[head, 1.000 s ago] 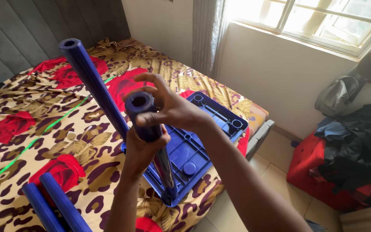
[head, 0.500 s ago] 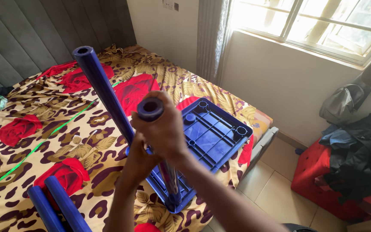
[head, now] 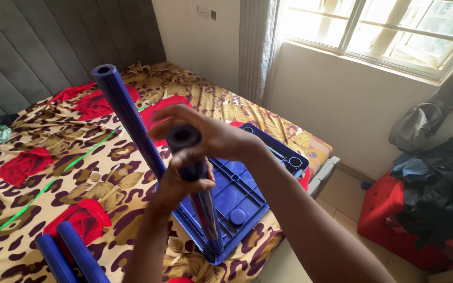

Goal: The person disassembles a blue plastic table on a bed, gripping each hollow leg by hand and pulling it off the tabletop's socket mounts, then setting the detached legs aside on the bed.

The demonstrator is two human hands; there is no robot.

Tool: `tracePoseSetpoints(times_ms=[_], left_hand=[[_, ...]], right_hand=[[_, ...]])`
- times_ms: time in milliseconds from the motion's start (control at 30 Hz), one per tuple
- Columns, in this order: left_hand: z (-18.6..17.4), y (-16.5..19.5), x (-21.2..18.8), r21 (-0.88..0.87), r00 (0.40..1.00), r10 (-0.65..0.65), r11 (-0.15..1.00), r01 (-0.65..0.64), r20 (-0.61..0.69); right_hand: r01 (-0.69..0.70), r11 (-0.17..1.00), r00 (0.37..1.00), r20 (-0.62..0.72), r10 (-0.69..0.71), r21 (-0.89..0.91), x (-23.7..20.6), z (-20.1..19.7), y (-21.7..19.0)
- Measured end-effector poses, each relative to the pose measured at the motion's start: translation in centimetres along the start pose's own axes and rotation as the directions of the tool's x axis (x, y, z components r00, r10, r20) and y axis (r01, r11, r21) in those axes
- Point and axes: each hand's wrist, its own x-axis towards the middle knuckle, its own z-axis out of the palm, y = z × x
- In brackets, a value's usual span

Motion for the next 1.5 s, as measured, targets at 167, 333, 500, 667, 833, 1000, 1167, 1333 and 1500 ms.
tracePoseSetpoints(times_ms=[167, 333, 500, 667, 833, 1000, 1167, 1333, 1500], left_hand=[[-0.8, 0.5, 1.0, 0.066, 0.996, -0.06, 0.996, 0.056, 0.063], [0.3, 0.5, 0.5, 0.387, 0.981, 0.071, 0.922, 0.005, -0.183], [5.5, -0.1, 0.2, -0.41, 0.868, 0.089, 0.855, -0.318, -0.488], [6.0, 0.1, 0.7, 0.63, 0.728, 0.5, 0.767, -0.121, -0.468], [2.1, 0.6, 0.6, 0.196, 0.976, 0.16, 0.972, -0.129, -0.148], [0.1, 2.2, 0.6, 0.146, 0.997, -0.037, 0.989, 0.026, 0.072], [3.7, 3.2, 0.2, 0.529, 0.962, -0.071, 0.823, 0.205, -0.263], [9.3, 0.1, -1.5, 0.492, 0.616, 0.491, 0.85, -0.186, -0.616], [7.6, -1.5, -0.2, 0.57, 0.639, 0.529, 0.804, -0.167, -0.559]], right_hand=[[-0.106, 0.994, 0.983, -0.152, 0.1, -0.036, 0.4, 0.9, 0.9], [-0.065, 0.977, 0.82, -0.568, -0.063, -0.202, -0.2, 4.4, 2.4], [-0.285, 0.908, 0.568, -0.817, -0.098, -0.307, 0.6, 8.8, 2.0], [-0.229, 0.898, 0.84, -0.543, -0.013, -0.376, -0.7, 4.8, -0.3], [0.083, 0.997, 0.995, -0.061, -0.083, 0.003, -1.2, -0.6, -0.1], [-0.189, 0.982, 0.972, -0.146, 0.185, -0.009, -1.3, 0.3, 0.6], [-0.147, 0.985, 0.859, -0.506, 0.083, -0.088, -0.6, 3.5, 0.6], [-0.169, 0.948, 0.619, -0.777, -0.111, -0.27, 0.0, 8.5, 1.6], [-0.237, 0.938, 0.769, -0.639, 0.023, -0.252, -1.3, 5.7, 1.6]])
